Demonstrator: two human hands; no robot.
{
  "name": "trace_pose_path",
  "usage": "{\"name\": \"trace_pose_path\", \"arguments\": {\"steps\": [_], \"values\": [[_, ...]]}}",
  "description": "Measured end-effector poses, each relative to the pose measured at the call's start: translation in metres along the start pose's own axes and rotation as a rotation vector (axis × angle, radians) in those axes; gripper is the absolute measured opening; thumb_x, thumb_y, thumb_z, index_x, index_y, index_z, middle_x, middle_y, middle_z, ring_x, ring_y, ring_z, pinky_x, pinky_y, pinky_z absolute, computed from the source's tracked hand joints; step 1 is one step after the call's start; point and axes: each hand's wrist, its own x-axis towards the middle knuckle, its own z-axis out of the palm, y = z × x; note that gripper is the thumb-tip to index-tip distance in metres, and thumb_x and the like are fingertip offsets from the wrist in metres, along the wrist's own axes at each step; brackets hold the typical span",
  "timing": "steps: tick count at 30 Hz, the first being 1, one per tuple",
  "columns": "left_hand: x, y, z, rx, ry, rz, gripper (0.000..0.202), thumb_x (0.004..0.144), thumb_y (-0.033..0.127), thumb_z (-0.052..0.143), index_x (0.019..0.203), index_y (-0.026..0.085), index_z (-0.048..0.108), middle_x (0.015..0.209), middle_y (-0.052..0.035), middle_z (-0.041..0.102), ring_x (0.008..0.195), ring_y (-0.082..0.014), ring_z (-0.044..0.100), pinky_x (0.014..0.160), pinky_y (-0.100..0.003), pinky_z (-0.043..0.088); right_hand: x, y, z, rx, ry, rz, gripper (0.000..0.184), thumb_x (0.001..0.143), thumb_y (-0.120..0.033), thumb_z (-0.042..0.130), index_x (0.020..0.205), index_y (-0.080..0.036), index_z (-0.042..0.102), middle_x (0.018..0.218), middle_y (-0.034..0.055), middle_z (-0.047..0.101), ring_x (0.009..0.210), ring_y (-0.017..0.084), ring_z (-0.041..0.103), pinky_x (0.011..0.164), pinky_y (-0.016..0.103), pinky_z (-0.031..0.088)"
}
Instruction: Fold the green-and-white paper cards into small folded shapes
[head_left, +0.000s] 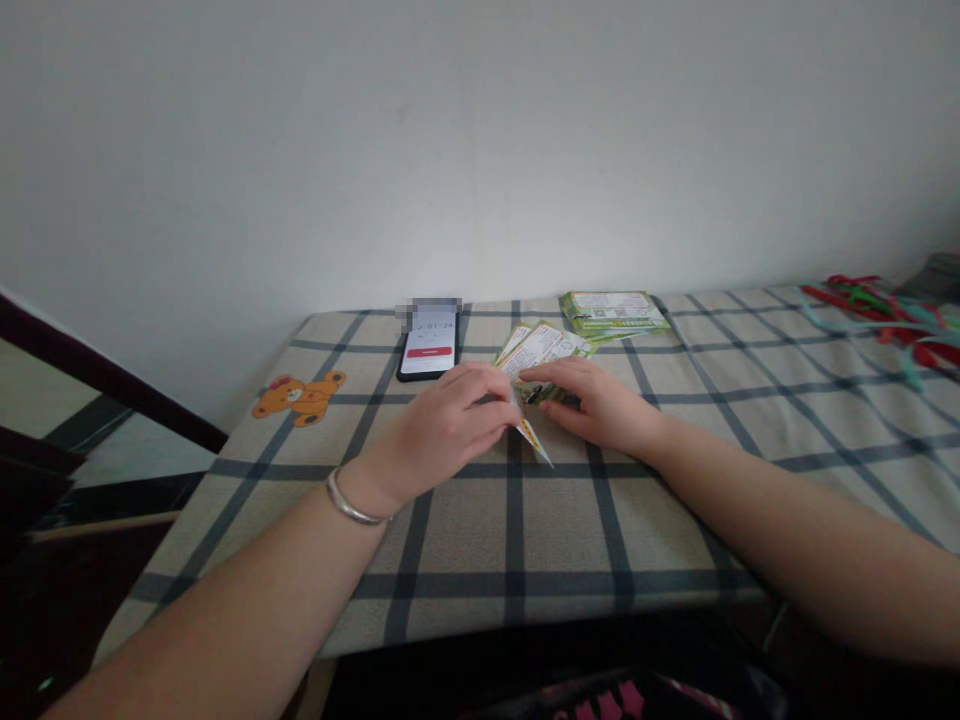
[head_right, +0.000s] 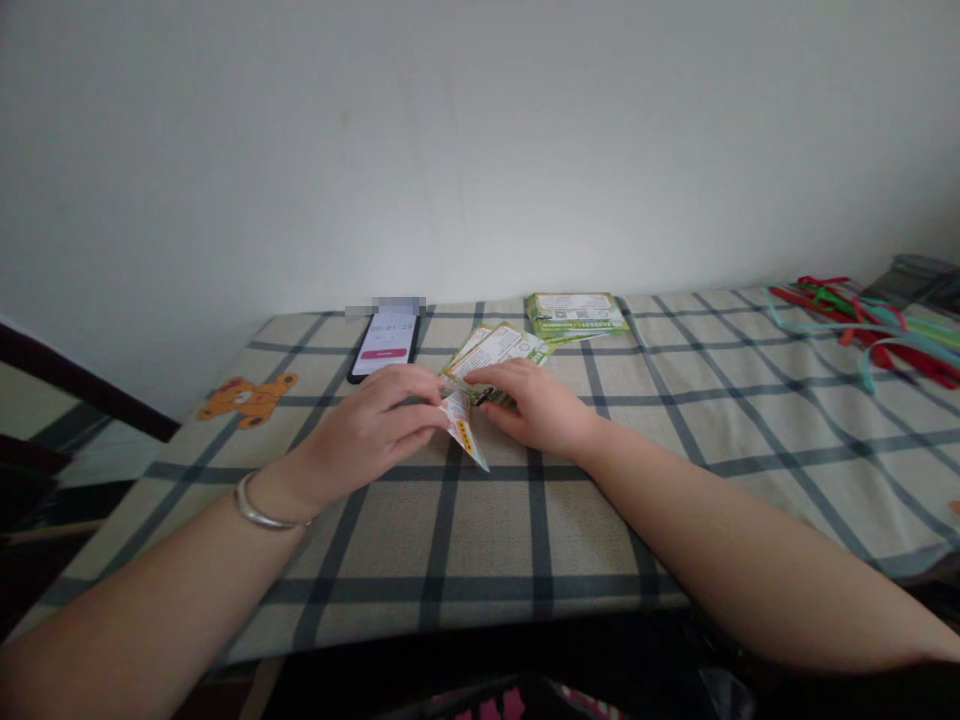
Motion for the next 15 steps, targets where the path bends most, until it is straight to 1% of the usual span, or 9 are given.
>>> {"name": "trace_pose_path", "arguments": {"steps": [4,7,9,12,15], "values": [[-0.003,-0.003,0.001,-0.031,-0.006,-0.079,0.014,0.087,0.008,0.057,0.089,0.019,0.065,0.089,-0.0034,0.057,0.087,-0.0168,0.054,0.078,-0.032,0.049,0.000,-0.002,0.002,0.019,-0.025,-0.030,0.038,0.090,-0.024,0.055,0.128,-0.019,0.056,0.126,0.0089,0.064,0.118,0.023,0.056,0.102,0.044,0.043],[-0.004,-0.006,0.002,-0.093,-0.037,-0.107,0.013,0.088,0.008,0.056,0.090,0.019,0.063,0.088,-0.0023,0.059,0.088,-0.0164,0.054,0.080,-0.031,0.047,0.003,-0.004,0.003,-0.004,-0.057,-0.066,0.034,0.092,-0.028,0.054,0.124,-0.017,0.059,0.127,0.0107,0.063,0.119,0.023,0.054,0.104,0.045,0.040],[-0.004,-0.008,0.003,-0.118,-0.043,-0.112,0.012,0.089,0.009,0.056,0.090,0.018,0.063,0.089,-0.0024,0.061,0.091,-0.0166,0.054,0.083,-0.032,0.047,0.004,-0.005,0.003,-0.001,-0.066,-0.071,0.029,0.093,-0.027,0.054,0.118,-0.016,0.062,0.123,0.0110,0.065,0.116,0.022,0.055,0.103,0.042,0.041],[-0.004,-0.011,0.004,-0.143,-0.055,-0.126,0.011,0.090,0.011,0.056,0.090,0.018,0.064,0.091,-0.0025,0.063,0.093,-0.0169,0.056,0.087,-0.034,0.047,0.005,-0.006,0.001,-0.003,-0.049,-0.014,0.018,0.092,-0.023,0.055,0.101,-0.016,0.067,0.105,0.0083,0.070,0.101,0.020,0.060,0.091,0.035,0.045],[-0.005,-0.013,0.006,-0.155,-0.061,-0.166,0.014,0.090,0.011,0.056,0.094,0.020,0.065,0.095,-0.0020,0.066,0.097,-0.0170,0.058,0.092,-0.036,0.047,0.005,-0.008,0.000,-0.049,-0.026,0.122,0.016,0.090,-0.023,0.056,0.086,-0.017,0.070,0.081,0.0040,0.070,0.078,0.016,0.060,0.074,0.030,0.044]]}}
